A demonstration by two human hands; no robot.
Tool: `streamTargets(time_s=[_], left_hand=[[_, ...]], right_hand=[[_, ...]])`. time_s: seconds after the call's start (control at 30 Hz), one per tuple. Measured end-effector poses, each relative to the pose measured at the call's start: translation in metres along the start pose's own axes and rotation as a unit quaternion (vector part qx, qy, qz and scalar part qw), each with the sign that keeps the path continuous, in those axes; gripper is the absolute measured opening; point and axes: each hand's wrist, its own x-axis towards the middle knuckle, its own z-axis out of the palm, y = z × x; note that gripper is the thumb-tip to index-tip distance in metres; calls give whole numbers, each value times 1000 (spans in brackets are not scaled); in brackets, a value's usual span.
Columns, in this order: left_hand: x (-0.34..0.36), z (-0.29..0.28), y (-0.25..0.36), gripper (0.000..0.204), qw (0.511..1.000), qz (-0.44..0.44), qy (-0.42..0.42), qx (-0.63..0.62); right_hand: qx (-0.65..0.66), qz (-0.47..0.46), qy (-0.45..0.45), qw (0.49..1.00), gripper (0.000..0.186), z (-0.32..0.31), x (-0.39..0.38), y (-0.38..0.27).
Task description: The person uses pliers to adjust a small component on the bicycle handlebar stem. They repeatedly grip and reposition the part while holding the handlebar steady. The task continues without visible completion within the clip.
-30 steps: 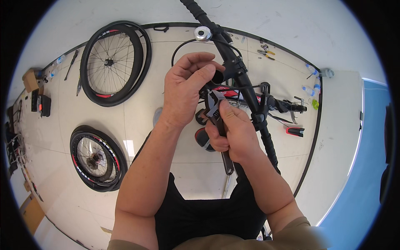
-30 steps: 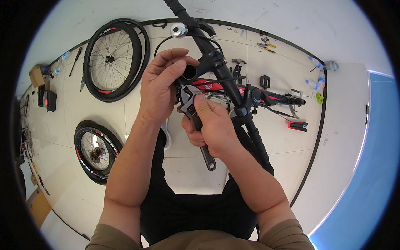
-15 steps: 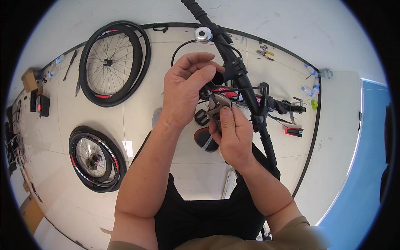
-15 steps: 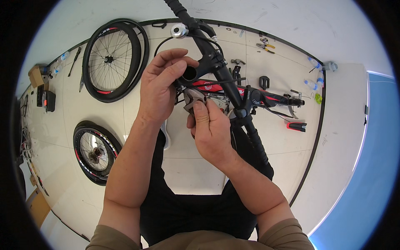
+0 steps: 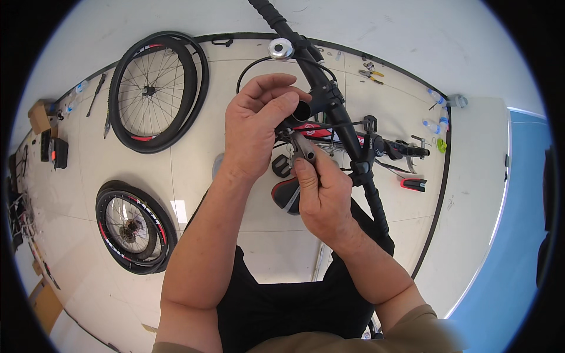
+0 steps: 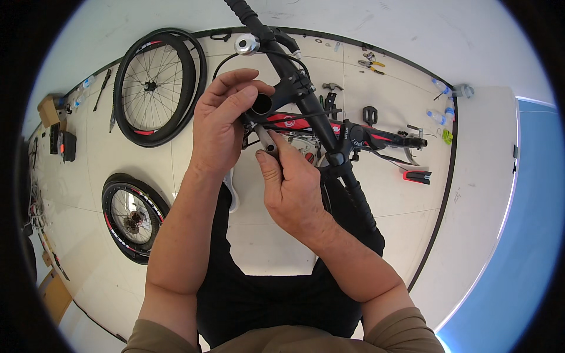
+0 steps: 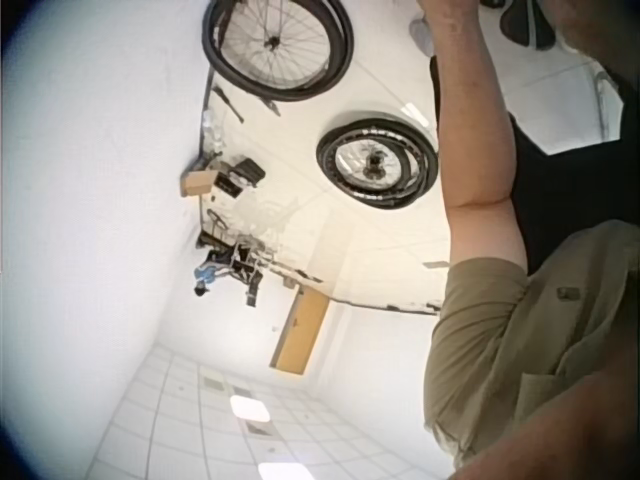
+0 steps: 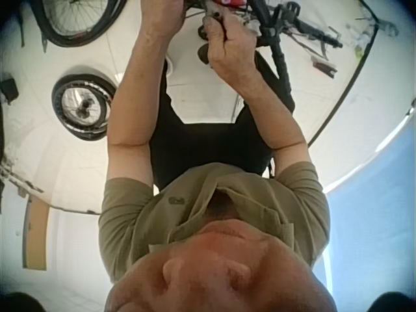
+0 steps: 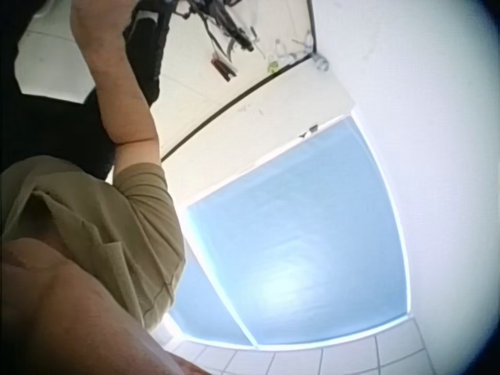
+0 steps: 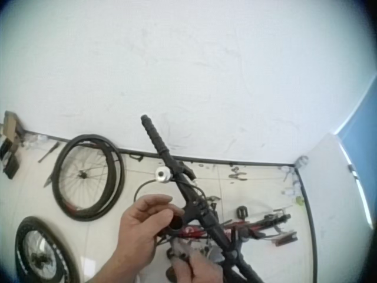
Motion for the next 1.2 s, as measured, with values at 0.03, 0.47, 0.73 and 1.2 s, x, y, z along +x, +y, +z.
streamTargets(time_s=[0.03,0.47,0.73,1.2], left_hand=[[1,0,-1,27,1000,2,1,-4],[2,-1,1,29,1000,11,7,0],[2,-1,1,30,1000,5,8,-21],[2,-2,2,32,1000,-8,2,-29]], right_hand=[[-2,3,-3,1000,33,-1,0,-1],[56,83,-33,994,32,-6,2,-9],[11,32,-13,999,36,-2,1,-2],[-17,-41,-4,999,38,0,2,-2]])
